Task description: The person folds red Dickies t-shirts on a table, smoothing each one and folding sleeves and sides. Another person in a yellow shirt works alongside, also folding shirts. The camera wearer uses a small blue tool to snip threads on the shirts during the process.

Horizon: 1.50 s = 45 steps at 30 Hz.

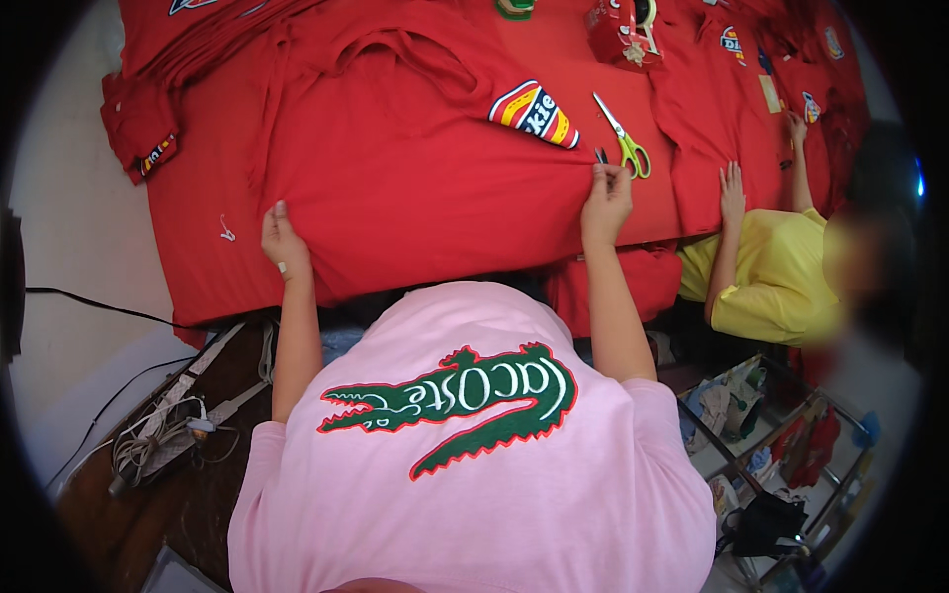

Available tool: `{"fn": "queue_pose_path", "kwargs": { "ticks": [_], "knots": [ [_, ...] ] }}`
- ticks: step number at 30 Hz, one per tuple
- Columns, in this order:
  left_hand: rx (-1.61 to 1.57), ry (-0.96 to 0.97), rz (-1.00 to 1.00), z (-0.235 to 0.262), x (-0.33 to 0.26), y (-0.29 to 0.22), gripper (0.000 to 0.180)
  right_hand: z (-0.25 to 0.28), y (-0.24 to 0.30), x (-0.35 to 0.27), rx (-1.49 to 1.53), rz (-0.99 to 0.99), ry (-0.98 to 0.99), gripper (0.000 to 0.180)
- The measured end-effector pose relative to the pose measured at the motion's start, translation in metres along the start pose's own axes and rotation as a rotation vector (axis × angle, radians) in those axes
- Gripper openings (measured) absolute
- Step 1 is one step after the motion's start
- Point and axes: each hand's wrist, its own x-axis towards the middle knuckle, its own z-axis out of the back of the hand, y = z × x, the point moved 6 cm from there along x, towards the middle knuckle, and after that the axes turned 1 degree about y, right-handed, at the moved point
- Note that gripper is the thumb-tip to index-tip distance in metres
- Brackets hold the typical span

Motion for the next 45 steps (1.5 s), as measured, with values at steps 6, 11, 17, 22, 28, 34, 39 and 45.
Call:
{"fn": "queue_pose_path", "kwargs": {
  "ticks": [6, 11, 17, 22, 28, 34, 39, 45],
  "knots": [
    [-0.001, -0.175, -0.246, 0.007, 0.040, -0.092, 0.035, 0.024, 0.117, 0.051, 0.127, 0.306, -0.089, 0.012],
    [0.045, -0.022, -0.398, -0.050, 0.152, -0.168, 0.039, -0.024, 0.175, 0.152, 0.097, 0.492, -0.078, 0.018],
    [0.468, 0.187, -0.664, -0.136, 0.098, -0.161, 0.062, -0.110, 0.203, 0.084, -0.111, 0.861, -0.044, 0.039],
    [0.775, 0.528, -0.844, -0.170, -0.049, -0.077, 0.068, -0.183, 0.120, -0.081, -0.447, 0.939, 0.682, 0.072],
    [1.012, 0.351, -0.690, -0.079, -0.018, -0.024, 0.072, -0.078, 0.032, -0.074, -0.765, 0.649, 0.557, 0.090],
    [1.000, 0.273, -0.614, -0.054, -0.004, -0.004, 0.069, -0.023, 0.000, -0.058, -0.735, 0.595, 0.615, 0.082],
    [0.888, 0.412, -0.759, -0.082, -0.055, -0.032, 0.052, -0.014, 0.002, -0.068, -0.693, 0.501, 0.529, 0.069],
    [0.691, 0.571, -0.792, -0.125, -0.117, -0.065, 0.039, 0.014, -0.001, -0.028, -0.764, 0.395, 0.038, 0.053]
  ]
}}
